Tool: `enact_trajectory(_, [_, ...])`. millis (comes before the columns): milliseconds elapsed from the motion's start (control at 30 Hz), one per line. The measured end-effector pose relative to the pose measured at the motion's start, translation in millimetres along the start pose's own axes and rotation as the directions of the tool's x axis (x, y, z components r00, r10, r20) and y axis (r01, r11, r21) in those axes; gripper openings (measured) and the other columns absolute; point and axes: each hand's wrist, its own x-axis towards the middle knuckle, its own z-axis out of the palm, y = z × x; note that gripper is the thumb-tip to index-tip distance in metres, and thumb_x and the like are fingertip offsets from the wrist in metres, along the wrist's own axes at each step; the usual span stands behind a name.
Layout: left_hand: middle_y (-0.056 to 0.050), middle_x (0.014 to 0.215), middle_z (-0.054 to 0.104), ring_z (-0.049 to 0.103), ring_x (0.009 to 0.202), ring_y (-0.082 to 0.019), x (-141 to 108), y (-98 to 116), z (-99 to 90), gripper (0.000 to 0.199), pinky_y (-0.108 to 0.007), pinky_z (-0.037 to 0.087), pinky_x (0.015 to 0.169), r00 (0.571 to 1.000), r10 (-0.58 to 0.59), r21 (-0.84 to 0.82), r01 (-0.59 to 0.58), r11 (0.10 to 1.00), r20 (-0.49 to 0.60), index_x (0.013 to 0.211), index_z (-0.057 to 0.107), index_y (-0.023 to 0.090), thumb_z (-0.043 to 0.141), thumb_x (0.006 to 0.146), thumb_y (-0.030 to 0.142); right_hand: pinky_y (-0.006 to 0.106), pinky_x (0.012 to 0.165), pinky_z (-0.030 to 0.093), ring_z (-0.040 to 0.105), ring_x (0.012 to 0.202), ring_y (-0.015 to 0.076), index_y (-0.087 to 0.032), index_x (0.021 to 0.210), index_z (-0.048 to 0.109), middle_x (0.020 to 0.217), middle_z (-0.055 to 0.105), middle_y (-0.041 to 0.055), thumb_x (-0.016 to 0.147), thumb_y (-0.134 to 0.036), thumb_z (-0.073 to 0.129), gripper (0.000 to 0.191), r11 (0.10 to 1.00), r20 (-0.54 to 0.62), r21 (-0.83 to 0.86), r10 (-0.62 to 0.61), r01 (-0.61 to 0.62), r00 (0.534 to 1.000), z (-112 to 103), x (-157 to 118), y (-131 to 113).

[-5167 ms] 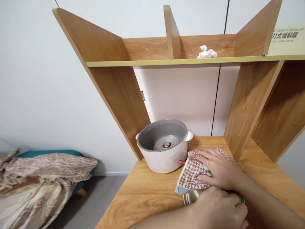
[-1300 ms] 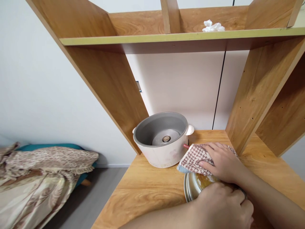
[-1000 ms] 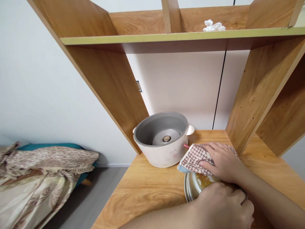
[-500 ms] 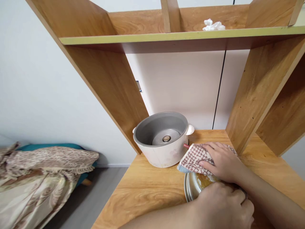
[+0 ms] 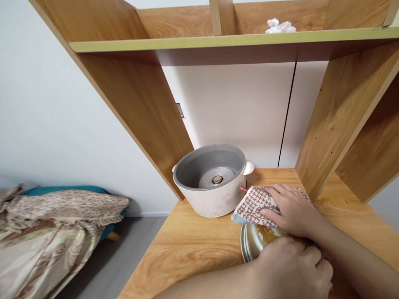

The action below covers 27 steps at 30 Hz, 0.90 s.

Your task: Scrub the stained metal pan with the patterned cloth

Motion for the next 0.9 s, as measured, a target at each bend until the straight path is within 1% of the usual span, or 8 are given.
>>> enact_trajectory(167, [0.002, 0.067, 0.045, 0.043, 0.055, -0.014, -0.3, 0.6, 0.9, 0.032, -0.034, 0.029, 0.047, 1.000, -0.002, -0.011, 0.002, 1.000, -0.004, 0.075, 0.050, 0.021, 0.068, 0.093, 0.041, 0.051, 0.104, 0.044, 0.061, 0.125, 0.0328, -0.023, 0.144, 0.060, 0.139, 0.068, 0.0120, 0.099, -0.050, 0.060, 0.052, 1.000, -0.007, -0.002, -0.006, 0.006, 1.000, 0.5, 0.6, 0.3])
enact_trajectory(333, [0.002, 0.067, 0.047, 0.043, 0.055, -0.014, 0.0, -0.4, 0.7, 0.028, -0.034, 0.030, 0.047, 1.000, 0.002, -0.028, -0.002, 1.000, -0.012, 0.076, 0.052, 0.021, 0.066, 0.094, 0.037, 0.052, 0.104, 0.044, 0.062, 0.124, 0.0335, -0.022, 0.143, 0.060, 0.139, 0.068, 0.0126, 0.099, -0.050, 0.059, 0.052, 1.000, -0.008, -0.021, -0.015, 0.015, 1.000, 1.0, 0.9, 0.6])
enact_trajectory(500, [0.002, 0.067, 0.046, 0.043, 0.055, -0.014, 0.0, -0.3, -1.2, 0.030, -0.034, 0.027, 0.047, 1.000, -0.012, -0.016, 0.012, 1.000, -0.001, 0.075, 0.050, 0.021, 0.066, 0.094, 0.038, 0.051, 0.103, 0.045, 0.062, 0.123, 0.0345, -0.021, 0.144, 0.060, 0.140, 0.068, 0.0131, 0.100, -0.051, 0.059, 0.053, 0.998, -0.013, -0.046, -0.031, 0.030, 0.999, 2.4, 0.8, 2.6])
enact_trajectory(733, [0.002, 0.068, 0.047, 0.043, 0.056, -0.014, 2.1, -2.5, -3.3, 0.030, -0.034, 0.028, 0.047, 1.000, -0.017, -0.021, 0.016, 1.000, -0.012, 0.075, 0.050, 0.021, 0.071, 0.090, 0.037, 0.051, 0.103, 0.047, 0.063, 0.122, 0.0344, -0.019, 0.142, 0.061, 0.139, 0.068, 0.0142, 0.100, -0.051, 0.057, 0.053, 0.997, -0.023, -0.057, -0.046, 0.045, 0.999, 3.9, 1.9, 4.9])
enact_trajectory(900, [0.002, 0.068, 0.046, 0.042, 0.056, -0.014, 1.4, -1.7, -3.3, 0.031, -0.034, 0.027, 0.047, 1.000, -0.013, -0.024, 0.013, 1.000, -0.005, 0.074, 0.049, 0.021, 0.070, 0.090, 0.038, 0.051, 0.103, 0.047, 0.063, 0.122, 0.0343, -0.018, 0.142, 0.061, 0.139, 0.068, 0.0142, 0.100, -0.050, 0.057, 0.053, 0.998, -0.027, -0.046, -0.048, 0.047, 0.998, 3.5, 1.4, 5.2])
